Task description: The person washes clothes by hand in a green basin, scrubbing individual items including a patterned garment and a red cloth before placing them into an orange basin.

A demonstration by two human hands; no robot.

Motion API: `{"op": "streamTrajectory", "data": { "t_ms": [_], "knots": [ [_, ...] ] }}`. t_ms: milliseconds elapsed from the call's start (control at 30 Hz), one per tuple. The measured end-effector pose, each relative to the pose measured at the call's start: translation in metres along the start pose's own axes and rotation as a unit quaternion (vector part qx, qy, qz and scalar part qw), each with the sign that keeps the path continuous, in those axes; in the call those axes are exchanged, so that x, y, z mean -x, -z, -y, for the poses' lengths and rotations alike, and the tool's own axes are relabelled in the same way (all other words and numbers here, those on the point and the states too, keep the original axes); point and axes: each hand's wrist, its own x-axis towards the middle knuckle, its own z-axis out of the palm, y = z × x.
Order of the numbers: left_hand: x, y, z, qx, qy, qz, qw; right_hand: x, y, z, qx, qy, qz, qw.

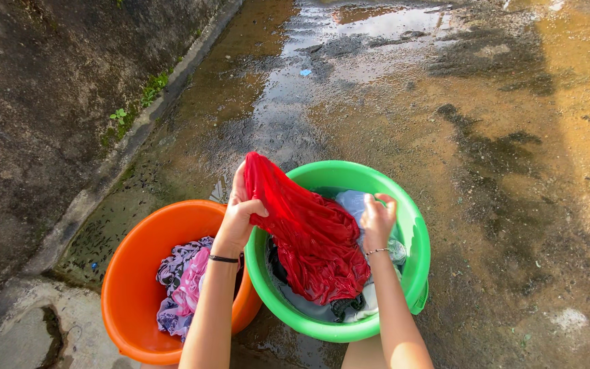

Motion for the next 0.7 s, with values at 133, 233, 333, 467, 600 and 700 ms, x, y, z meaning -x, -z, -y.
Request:
{"op": "streamTrajectory", "data": {
  "t_ms": [133,233,333,467,600,700],
  "knots": [
    [0.002,-0.01,0.012,-0.068,0.014,0.063,0.996,0.027,-0.017,-0.019,0.153,-0.074,0.333,0.928],
    [-0.009,-0.003,0.023,-0.26,-0.017,0.105,0.96,0.031,-0.017,-0.03,0.278,0.031,0.461,0.842],
    [-0.011,0.01,0.025,-0.476,0.032,0.127,0.87,0.017,-0.014,-0.024,0.241,0.188,0.319,0.897],
    [-0.005,0.022,0.031,-0.653,0.055,0.18,0.734,0.013,-0.009,-0.016,0.11,0.124,0.173,0.971],
    [0.002,0.03,0.058,-0.784,0.181,0.117,0.582,0.011,-0.006,-0.019,0.072,0.153,0.137,0.976],
    [-0.001,0.051,0.081,-0.808,0.211,-0.006,0.55,0.008,-0.001,-0.018,0.093,0.182,0.078,0.976]
  ]
}}
